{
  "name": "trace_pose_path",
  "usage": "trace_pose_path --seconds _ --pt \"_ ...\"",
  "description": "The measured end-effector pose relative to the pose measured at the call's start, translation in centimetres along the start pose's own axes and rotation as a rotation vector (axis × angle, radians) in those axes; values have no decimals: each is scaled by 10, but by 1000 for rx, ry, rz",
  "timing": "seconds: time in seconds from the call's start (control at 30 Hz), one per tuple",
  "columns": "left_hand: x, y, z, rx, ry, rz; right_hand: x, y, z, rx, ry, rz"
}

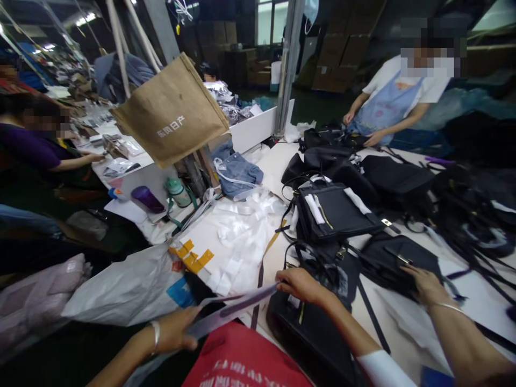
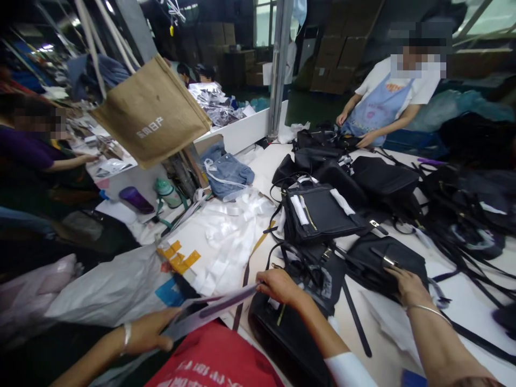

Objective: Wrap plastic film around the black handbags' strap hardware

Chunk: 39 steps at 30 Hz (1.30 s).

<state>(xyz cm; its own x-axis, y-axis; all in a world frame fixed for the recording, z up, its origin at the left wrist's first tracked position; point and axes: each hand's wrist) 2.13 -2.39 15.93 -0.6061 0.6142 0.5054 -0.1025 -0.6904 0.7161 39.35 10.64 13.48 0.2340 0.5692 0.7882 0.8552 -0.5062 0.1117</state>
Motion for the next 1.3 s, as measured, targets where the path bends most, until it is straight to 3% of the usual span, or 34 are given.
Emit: trace_pose_path --seconds 0.07,0.17,0.23,0.3,0.37,0.43,0.6,0.73,0.87,1.1,1.2,1.3 --pt "-6 -25 41 -169 41 83 0 -2 -5 1 12 -10" --pt "-21 -67 103 -333 54 116 1 -4 -12 -7 21 1" --pt "-36 -90 129 -352 78 4 1 -5 -17 -23 13 19" --pt "-48 -107 139 -291 189 -217 -2 -5 -21 -44 -3 40" --pt "-56 -118 136 -202 348 -415 -6 -4 -21 -68 -28 66" --pt "-56 -126 128 -134 466 -490 -9 -1 -18 -100 -55 109" --pt "-47 -139 105 -59 517 -408 -10 0 -2 -198 -105 156" --pt "-38 -142 97 -123 458 -304 -12 -16 6 -260 -124 112" --pt "-26 -143 97 -185 360 -232 -19 -30 9 -284 -248 159" --pt "-15 -159 103 -184 337 -309 -25 -35 17 -370 -495 183" --pt "-18 -167 110 -174 399 -382 -30 -47 10 -366 -488 188" --pt "-21 -169 113 -177 407 -382 -35 -58 1 -334 -420 197"
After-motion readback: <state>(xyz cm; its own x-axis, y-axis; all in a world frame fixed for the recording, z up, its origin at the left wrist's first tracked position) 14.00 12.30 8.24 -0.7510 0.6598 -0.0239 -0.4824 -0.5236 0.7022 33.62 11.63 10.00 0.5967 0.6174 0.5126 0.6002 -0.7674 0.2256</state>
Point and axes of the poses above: each hand's wrist, its own y-axis away from the middle knuckle, its own x-axis out of the back of the hand, z = x × y, and after that the axes turned 12 degrees about x, right-handed
